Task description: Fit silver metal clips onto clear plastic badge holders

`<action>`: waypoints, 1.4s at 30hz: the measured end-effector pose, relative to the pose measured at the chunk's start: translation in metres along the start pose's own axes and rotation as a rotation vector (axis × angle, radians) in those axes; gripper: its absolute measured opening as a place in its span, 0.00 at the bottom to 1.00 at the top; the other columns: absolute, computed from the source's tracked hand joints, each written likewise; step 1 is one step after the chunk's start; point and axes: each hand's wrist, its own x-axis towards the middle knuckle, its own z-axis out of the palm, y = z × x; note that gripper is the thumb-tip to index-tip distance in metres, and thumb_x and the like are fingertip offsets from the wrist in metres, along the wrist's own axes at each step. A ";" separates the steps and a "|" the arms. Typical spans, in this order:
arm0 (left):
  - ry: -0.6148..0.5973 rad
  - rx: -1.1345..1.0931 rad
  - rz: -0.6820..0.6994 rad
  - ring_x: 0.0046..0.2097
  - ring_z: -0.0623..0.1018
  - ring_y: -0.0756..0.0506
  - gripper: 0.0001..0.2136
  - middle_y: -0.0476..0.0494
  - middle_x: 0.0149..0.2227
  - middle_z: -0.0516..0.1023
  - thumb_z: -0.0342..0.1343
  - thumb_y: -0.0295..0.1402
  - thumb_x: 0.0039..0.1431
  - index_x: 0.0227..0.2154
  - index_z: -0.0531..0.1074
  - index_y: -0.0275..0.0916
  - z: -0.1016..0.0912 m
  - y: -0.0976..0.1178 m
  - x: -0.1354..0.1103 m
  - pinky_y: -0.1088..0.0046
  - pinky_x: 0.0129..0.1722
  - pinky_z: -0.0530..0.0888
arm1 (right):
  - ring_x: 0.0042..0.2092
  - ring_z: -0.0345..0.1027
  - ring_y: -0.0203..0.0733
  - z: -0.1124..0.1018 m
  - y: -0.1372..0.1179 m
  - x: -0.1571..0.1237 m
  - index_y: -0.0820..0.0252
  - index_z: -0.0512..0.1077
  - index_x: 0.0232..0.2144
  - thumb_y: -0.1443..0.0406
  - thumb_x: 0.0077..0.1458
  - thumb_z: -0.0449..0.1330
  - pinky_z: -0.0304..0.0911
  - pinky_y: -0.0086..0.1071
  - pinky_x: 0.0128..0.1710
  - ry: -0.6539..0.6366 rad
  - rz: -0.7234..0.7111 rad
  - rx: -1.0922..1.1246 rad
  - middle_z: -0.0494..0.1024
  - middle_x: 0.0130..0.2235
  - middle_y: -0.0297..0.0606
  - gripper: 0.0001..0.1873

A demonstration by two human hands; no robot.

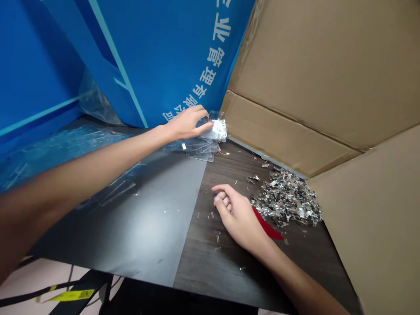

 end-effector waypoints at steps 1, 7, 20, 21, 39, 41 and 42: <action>-0.007 0.012 0.001 0.59 0.76 0.30 0.22 0.24 0.55 0.78 0.50 0.46 0.74 0.53 0.77 0.33 -0.007 0.000 -0.005 0.50 0.63 0.69 | 0.34 0.69 0.42 -0.007 0.001 0.002 0.59 0.76 0.52 0.63 0.71 0.56 0.66 0.38 0.38 0.045 -0.025 -0.111 0.79 0.38 0.39 0.13; -0.220 0.198 -0.157 0.53 0.77 0.31 0.21 0.30 0.52 0.79 0.51 0.46 0.71 0.52 0.81 0.38 -0.069 -0.003 -0.067 0.54 0.57 0.73 | 0.51 0.75 0.61 -0.063 0.038 0.023 0.65 0.81 0.54 0.67 0.70 0.56 0.70 0.51 0.52 0.363 -0.057 -0.711 0.80 0.51 0.56 0.18; -0.613 0.352 -0.493 0.56 0.74 0.34 0.24 0.30 0.56 0.77 0.58 0.46 0.73 0.62 0.77 0.34 -0.114 -0.029 -0.179 0.59 0.54 0.74 | 0.44 0.79 0.56 -0.081 0.082 0.043 0.60 0.84 0.42 0.70 0.67 0.61 0.69 0.42 0.44 0.200 0.004 -0.887 0.84 0.43 0.47 0.10; -0.602 0.357 -0.484 0.56 0.74 0.34 0.24 0.31 0.56 0.77 0.58 0.46 0.73 0.62 0.76 0.34 -0.111 -0.029 -0.179 0.60 0.54 0.74 | 0.43 0.79 0.56 -0.081 0.081 0.042 0.59 0.83 0.40 0.68 0.67 0.61 0.68 0.42 0.43 0.206 0.004 -0.891 0.84 0.42 0.47 0.09; -0.471 0.440 -0.372 0.55 0.82 0.29 0.28 0.27 0.54 0.82 0.39 0.46 0.75 0.57 0.80 0.34 -0.087 -0.021 -0.176 0.55 0.56 0.76 | 0.31 0.74 0.49 -0.052 0.055 0.036 0.51 0.63 0.29 0.64 0.61 0.59 0.58 0.37 0.34 0.286 0.000 -0.723 0.80 0.30 0.37 0.09; -0.420 0.454 -0.359 0.54 0.83 0.30 0.27 0.28 0.53 0.83 0.38 0.41 0.75 0.55 0.80 0.34 -0.089 -0.017 -0.175 0.55 0.55 0.77 | 0.32 0.76 0.49 -0.049 0.052 0.037 0.51 0.64 0.30 0.65 0.60 0.60 0.59 0.37 0.35 0.274 0.003 -0.683 0.80 0.29 0.36 0.08; -0.389 0.455 -0.357 0.55 0.83 0.30 0.25 0.28 0.54 0.83 0.39 0.38 0.75 0.55 0.80 0.35 -0.090 -0.015 -0.175 0.55 0.54 0.77 | 0.32 0.76 0.49 -0.048 0.050 0.037 0.51 0.64 0.30 0.66 0.59 0.60 0.60 0.37 0.35 0.272 0.001 -0.658 0.80 0.29 0.36 0.08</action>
